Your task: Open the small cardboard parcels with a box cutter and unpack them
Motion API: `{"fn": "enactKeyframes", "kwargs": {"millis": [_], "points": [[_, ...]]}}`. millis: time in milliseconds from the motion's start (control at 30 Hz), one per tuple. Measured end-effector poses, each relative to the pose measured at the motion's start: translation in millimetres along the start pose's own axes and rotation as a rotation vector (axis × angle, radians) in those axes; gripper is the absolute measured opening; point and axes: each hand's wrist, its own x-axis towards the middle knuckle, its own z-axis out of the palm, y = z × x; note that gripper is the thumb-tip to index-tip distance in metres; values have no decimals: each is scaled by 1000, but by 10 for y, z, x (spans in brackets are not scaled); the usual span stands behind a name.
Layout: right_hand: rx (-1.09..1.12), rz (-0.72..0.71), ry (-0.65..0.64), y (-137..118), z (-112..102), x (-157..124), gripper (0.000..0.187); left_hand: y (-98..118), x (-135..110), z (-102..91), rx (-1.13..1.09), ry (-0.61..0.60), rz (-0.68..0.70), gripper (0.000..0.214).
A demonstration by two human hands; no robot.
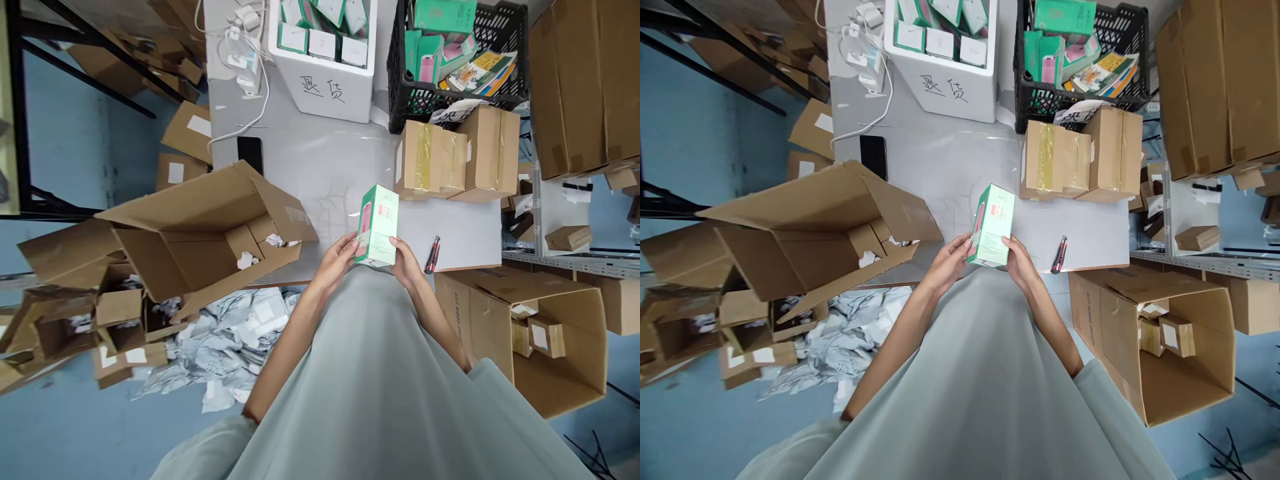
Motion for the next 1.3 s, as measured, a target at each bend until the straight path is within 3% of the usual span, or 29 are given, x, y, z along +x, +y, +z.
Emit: {"fn": "enactKeyframes", "kwargs": {"millis": [67, 167, 233, 333, 400, 533, 700, 900, 1067, 1300], "points": [[-13, 15, -29, -1, -22, -3, 57, 13, -28, 40, -46, -45, 0, 78], [-140, -87, -52, -5, -65, 5, 59, 58, -72, 89, -53, -84, 44, 82], [-232, -164, -35, -1, -92, 20, 74, 81, -89, 97, -20, -80, 96, 92], [-281, -160, 6, 9, -109, 36, 104, 103, -99, 78, 58, -72, 157, 101], [-283, -140, -7, 4, -93, 25, 110, 114, -107, 63, 114, -64, 181, 97], [-268, -163, -65, -53, -1, -42, 94, 118, -130, 55, 216, -19, 250, 91], [-263, -210, 15, -96, 58, -50, 79, 52, -112, 78, 264, 41, 322, 96], [26, -47, 86, 0, -60, 40, 57, -25, -38, 148, 267, -12, 289, 91], [150, -24, 107, 54, -135, 73, 55, -83, -11, 261, 249, -32, 161, 87], [-79, -163, 56, -187, -357, 25, 62, -143, 135, 359, 299, 25, 220, 98]]}}
